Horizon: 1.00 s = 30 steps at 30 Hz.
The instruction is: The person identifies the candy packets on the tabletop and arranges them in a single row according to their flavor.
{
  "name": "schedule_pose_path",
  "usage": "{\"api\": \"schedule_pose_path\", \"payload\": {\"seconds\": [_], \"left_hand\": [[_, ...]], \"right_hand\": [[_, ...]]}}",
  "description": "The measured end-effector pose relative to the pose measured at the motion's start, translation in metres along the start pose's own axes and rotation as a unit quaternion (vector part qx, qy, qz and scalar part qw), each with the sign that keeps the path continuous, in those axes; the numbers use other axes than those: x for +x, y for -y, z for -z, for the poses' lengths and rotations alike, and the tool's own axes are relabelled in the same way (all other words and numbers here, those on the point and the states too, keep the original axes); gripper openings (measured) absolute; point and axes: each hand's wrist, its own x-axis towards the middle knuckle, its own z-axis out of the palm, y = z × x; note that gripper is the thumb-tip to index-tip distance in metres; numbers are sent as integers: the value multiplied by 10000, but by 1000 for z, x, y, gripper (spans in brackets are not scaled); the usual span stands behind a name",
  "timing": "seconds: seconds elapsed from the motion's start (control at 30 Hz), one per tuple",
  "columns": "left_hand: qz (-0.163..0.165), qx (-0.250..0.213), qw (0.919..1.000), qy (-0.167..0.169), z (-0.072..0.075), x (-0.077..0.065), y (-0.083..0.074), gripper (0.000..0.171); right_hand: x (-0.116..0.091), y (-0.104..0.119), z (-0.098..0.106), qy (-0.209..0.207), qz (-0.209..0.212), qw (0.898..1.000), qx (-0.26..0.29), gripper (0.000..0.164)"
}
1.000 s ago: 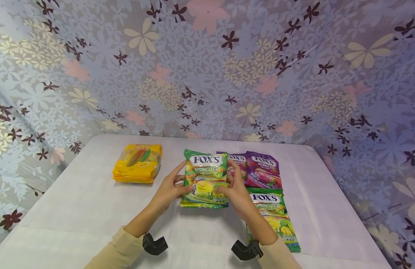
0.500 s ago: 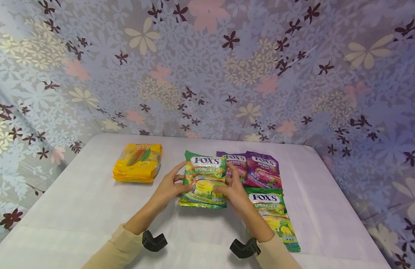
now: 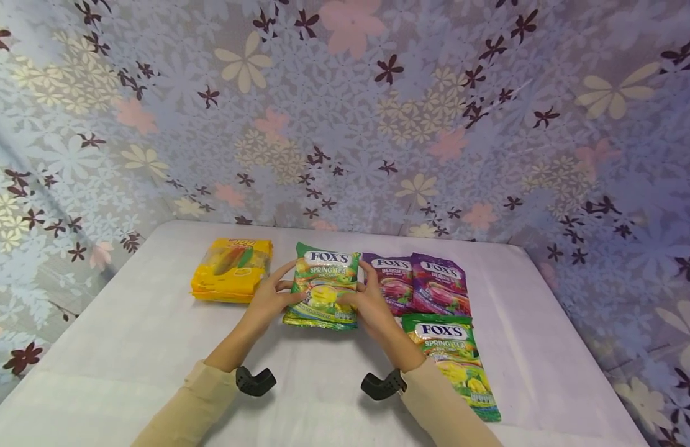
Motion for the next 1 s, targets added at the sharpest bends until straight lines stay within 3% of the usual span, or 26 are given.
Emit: {"api": "schedule_pose_path", "payload": {"seconds": [0.1,0.27,0.47,0.67,0.83,1.0], "left_hand": [[-168,421,9986,-259,0,7,2,72],[-448,1163,9895,-727,-2,18,4,70],[-281,1222,9849,-1192,-3,25,9,67],[-302,1270,9814,-1408,-1,30,16,64],[-426,1658,9737,-1504,0,29,24,60],[-545,2009,9651,-1590,1,26,26,58]], "right_hand": [[11,-3,-4,-29,-18,10000,51,98],[29,-8,-10,-157,-46,9999,-26,98],[49,-15,-19,-198,-18,9997,-123,98],[62,-21,-26,-249,-66,9996,-139,98],[67,-26,-33,-273,101,9959,-854,97],[73,-31,-39,-373,368,9832,-1749,95]]}}
